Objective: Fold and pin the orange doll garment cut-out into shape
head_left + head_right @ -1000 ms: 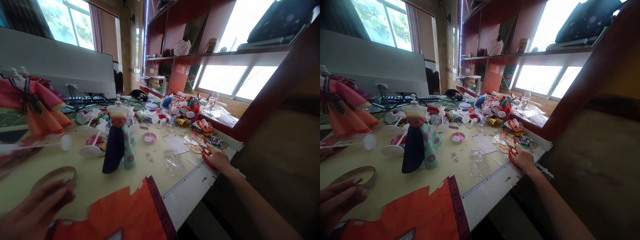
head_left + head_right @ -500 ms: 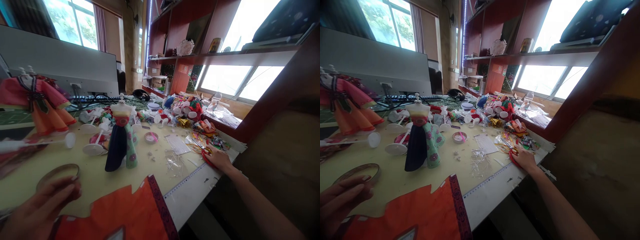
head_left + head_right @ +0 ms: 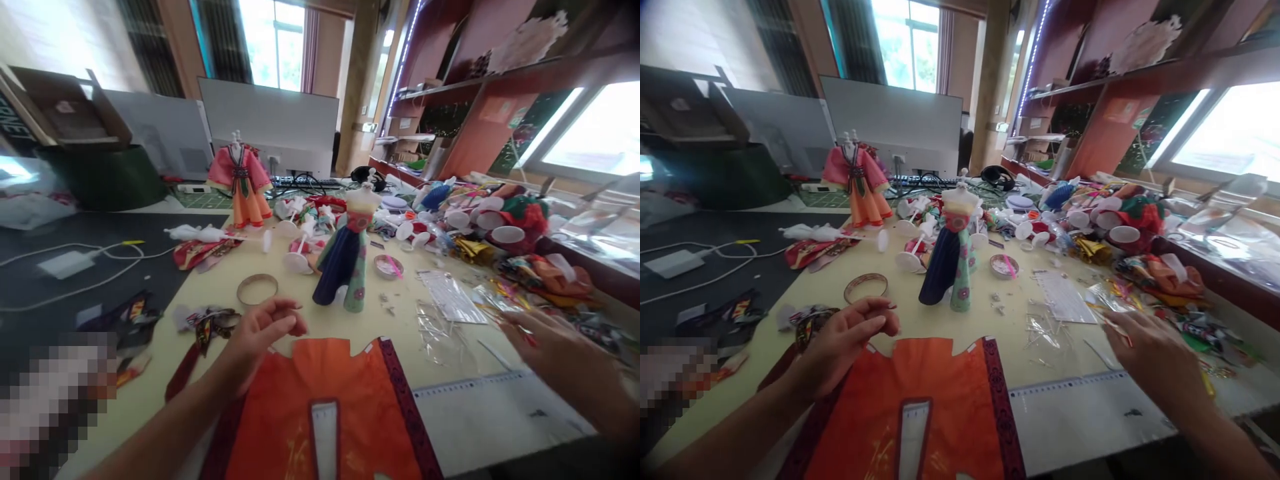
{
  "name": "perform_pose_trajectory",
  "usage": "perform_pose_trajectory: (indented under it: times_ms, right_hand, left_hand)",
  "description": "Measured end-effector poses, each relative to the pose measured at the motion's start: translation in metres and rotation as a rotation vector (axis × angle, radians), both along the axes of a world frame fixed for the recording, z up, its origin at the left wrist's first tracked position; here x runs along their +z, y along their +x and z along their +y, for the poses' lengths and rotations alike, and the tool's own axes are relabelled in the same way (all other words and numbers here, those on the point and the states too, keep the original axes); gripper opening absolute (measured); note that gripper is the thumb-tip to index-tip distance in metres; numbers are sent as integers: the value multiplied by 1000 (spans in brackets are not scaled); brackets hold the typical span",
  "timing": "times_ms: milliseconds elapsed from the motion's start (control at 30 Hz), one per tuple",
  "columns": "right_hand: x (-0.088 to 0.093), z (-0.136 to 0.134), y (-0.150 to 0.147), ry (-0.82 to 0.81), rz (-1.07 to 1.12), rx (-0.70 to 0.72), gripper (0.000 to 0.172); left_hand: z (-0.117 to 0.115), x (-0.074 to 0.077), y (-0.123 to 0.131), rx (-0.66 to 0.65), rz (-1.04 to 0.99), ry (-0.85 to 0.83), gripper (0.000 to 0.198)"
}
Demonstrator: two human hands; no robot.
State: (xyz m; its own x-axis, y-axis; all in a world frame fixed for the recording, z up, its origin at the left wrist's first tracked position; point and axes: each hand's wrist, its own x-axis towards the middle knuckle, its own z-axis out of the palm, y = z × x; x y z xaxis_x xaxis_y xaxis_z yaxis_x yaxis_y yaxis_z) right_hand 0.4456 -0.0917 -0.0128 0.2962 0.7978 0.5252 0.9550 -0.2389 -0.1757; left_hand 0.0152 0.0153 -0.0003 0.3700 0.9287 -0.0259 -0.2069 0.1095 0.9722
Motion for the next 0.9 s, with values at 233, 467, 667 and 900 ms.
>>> perform_pose_trajectory:
  times_ms: [233,467,667,900]
  right_hand:
    - [20,45,-182,-60,309,904,17]
    - [11,66,-231,-108,537,1088,19]
    - [0,70,-231,-97,598,1092,15]
    - [-4,66,-230,-121,631,1045,11]
  left_hand:
    - [-4,-6,3,-215,91,8,29]
    - [-3,-8,2,-261,45,13,30]
    - [0,-15,3,-256,67,-10,32]
    - [0,-17,3,-271,149,17,33]
